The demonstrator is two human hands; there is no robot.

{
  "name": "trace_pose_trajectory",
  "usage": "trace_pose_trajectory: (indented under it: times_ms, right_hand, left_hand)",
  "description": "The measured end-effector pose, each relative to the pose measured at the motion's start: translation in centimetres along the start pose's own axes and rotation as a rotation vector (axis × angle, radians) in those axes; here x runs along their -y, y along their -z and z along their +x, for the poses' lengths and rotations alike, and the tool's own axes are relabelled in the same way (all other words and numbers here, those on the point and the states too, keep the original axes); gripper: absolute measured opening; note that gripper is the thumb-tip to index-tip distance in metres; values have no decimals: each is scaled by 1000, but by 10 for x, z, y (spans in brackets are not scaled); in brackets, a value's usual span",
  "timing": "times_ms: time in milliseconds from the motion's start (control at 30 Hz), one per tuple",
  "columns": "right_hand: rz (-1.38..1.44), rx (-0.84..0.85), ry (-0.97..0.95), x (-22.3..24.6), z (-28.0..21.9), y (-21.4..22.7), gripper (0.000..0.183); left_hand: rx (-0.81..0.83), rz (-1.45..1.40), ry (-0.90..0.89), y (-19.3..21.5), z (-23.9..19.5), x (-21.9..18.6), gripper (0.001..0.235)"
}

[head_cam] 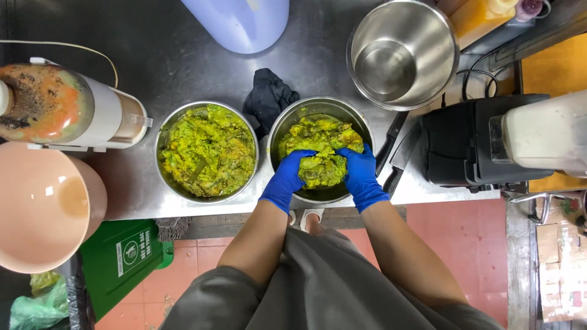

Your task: The person retrieves a bag of green food from a refrigerator, empties it into a metal bowl, and mixes the contents by hand. The person then transfers the mixture into a second metal bowl and continues mixing.

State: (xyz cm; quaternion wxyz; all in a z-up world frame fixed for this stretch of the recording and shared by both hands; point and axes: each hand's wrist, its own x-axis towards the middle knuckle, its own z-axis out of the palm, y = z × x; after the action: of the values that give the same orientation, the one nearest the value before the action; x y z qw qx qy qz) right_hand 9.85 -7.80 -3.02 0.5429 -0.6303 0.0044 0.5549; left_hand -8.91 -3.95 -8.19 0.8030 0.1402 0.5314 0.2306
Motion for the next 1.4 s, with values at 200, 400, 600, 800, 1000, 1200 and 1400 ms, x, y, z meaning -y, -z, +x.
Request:
trace_pose_trajectory:
  times_ms: [200,400,600,800,1000,1200,1400]
  right_hand:
    - [-94,-7,52,-10,8,6,65]
    - [-21,15,-20,-13,22,5,51]
    - [-8,-53,-63,-23,39,0,47]
    - [48,-66,-116,-53,57,8,45]
    - [-552,350,432,-60,47,40,59]
    - [-347,428,27,5,31,23,59]
    - [-874,625,509,11,52,28,57]
  left_hand:
    - [-142,-213,-137,-27,-24,-17,49]
    - [-219,83,-384,-28,-18,-16,44]
    - [-256,130,-532,-22,-7,4,44]
    - [-338,204,-577,-13,-2,20,46]
    - [-368,83,-530,-10,-3,37,52]
    - [-182,-78,-341,-10,-18,16,54]
    - [-87,-141,-164,-8,-33,-15,50]
